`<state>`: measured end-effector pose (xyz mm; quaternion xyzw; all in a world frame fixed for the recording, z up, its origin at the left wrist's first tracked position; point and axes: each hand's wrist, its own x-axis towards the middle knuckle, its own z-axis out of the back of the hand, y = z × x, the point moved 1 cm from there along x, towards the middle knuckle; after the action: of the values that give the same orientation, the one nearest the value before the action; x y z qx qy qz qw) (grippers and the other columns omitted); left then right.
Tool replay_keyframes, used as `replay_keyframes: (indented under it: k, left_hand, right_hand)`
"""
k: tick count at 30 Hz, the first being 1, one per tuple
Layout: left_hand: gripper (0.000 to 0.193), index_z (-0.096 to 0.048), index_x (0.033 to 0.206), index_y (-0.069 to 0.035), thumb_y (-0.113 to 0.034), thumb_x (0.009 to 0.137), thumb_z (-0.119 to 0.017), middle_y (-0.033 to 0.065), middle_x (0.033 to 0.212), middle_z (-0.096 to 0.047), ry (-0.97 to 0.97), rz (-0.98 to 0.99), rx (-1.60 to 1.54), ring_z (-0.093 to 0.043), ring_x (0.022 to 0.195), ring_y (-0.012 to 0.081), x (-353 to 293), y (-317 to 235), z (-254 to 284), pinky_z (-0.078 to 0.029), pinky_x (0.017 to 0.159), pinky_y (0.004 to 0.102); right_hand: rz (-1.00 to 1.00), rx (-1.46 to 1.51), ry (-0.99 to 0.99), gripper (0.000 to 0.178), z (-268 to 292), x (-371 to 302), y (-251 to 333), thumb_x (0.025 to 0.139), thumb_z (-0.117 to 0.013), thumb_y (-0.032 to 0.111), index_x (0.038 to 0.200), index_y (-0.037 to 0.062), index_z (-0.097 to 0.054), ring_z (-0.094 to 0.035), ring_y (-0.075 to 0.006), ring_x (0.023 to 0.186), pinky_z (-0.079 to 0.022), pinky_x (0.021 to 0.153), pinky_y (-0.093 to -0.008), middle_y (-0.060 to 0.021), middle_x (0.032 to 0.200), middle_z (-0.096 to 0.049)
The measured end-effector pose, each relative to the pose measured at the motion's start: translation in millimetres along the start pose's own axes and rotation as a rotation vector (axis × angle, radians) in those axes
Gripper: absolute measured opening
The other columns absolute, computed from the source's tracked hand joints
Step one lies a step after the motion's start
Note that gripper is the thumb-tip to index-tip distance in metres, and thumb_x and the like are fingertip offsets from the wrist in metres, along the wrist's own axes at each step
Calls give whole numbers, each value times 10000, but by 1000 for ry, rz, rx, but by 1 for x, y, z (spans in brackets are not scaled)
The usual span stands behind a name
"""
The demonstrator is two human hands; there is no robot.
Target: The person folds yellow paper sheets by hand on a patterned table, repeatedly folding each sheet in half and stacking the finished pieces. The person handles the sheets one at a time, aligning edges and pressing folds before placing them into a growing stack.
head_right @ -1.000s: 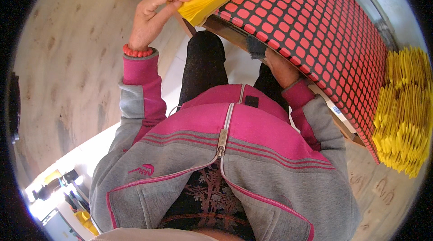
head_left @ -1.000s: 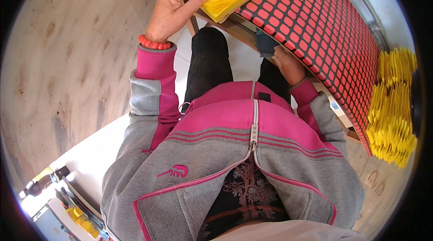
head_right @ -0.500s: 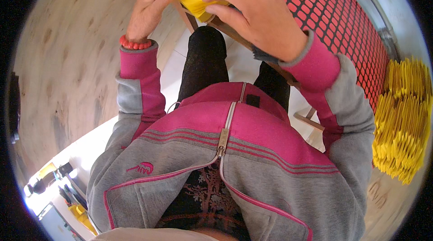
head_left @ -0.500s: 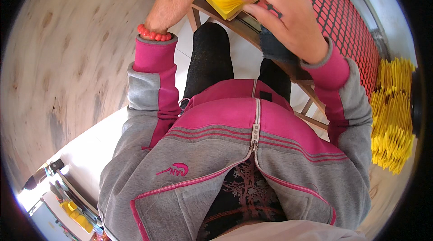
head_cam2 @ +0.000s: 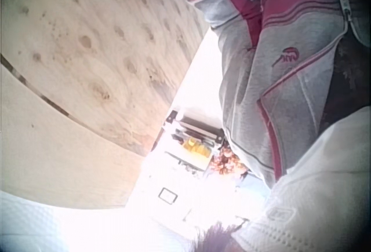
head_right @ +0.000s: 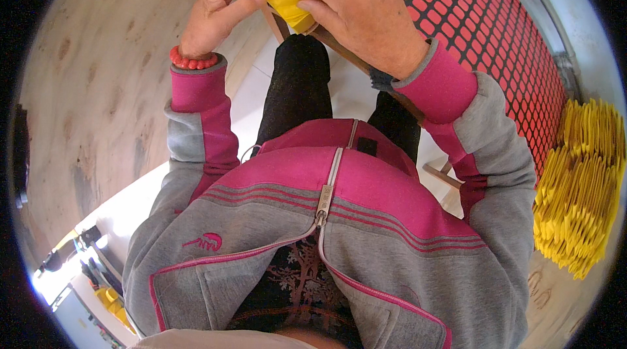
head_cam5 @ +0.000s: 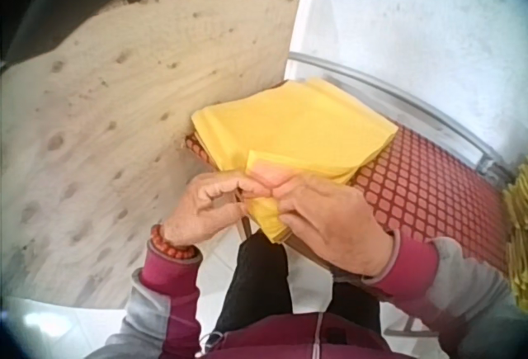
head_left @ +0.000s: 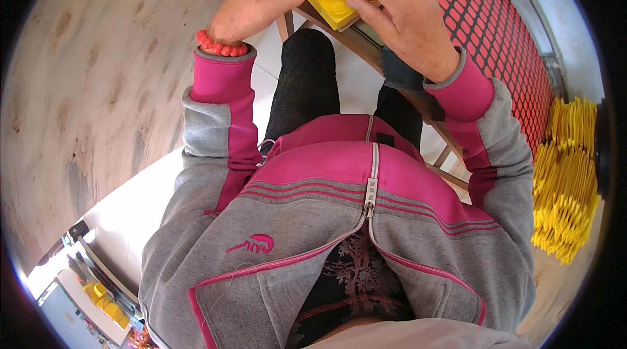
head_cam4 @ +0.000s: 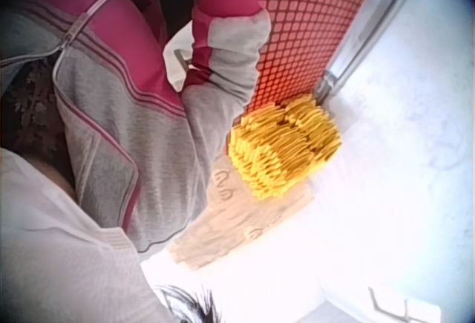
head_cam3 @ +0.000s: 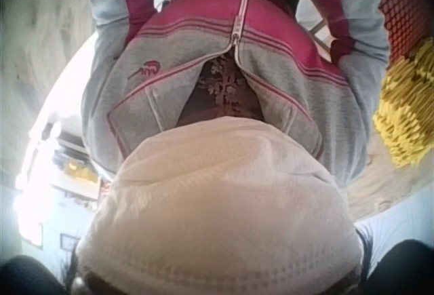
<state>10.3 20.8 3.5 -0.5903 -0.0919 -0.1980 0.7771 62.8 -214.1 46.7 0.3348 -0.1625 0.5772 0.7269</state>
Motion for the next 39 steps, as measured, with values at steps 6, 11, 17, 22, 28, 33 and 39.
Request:
replay_keyframes:
  k: [6,11,17,22,28,33,39]
  left_hand:
    - [222,-703,1151,3,-7,932,-665,70,1073,-739,12,-154,135,-670,1015,137,4,1,0,-517,898,290]
    - [220,-705,1151,1,25,942,-640,64,1074,-739,13,-93,83,-669,1004,128,3,0,-2,-516,890,278]
    - [229,-702,1159,5,49,950,-620,55,1057,-732,30,-74,57,-651,970,104,3,-2,-2,-513,858,265]
    - [219,-702,1162,-1,50,969,-611,49,1068,-723,28,-13,-86,-650,888,87,1,-3,-4,-518,764,239]
    - [141,-704,1122,-2,-18,991,-655,15,989,-707,-7,-8,-86,-621,830,61,3,-1,-9,-504,708,220]
    - [58,-692,1038,-9,-39,998,-663,-23,905,-672,-48,-91,-29,-589,835,44,6,2,-10,-480,730,208]
    - [30,-680,1003,-15,-42,1000,-667,-39,888,-645,-97,-7,-187,-570,813,38,5,9,-14,-462,717,200]
  right_hand:
    - [-75,87,-21,95,-1,-1,-3,868,-700,18,952,14,-656,-696,-321,932,-545,802,-364,-142,993,-695]
    - [-72,84,-25,98,-3,-2,-5,886,-701,30,975,10,-663,-703,-308,917,-548,799,-348,-148,993,-701]
    - [-107,95,-57,98,-2,-3,-6,900,-696,42,986,5,-667,-710,-311,912,-550,793,-344,-158,994,-708]
    - [-89,84,-48,106,0,-3,-5,894,-701,38,986,7,-658,-710,-319,907,-550,791,-349,-167,991,-708]
    - [-84,86,-48,107,-1,-3,-6,889,-701,28,980,9,-648,-709,-317,897,-550,788,-351,-163,995,-709]
    - [-165,83,-31,223,-2,-7,-6,843,-754,32,1031,17,-634,-707,-312,919,-553,789,-357,-169,1073,-702]
    - [32,-51,-174,338,-2,-6,-6,782,-815,35,1062,37,-625,-695,-324,1020,-565,855,-360,-184,1201,-680]
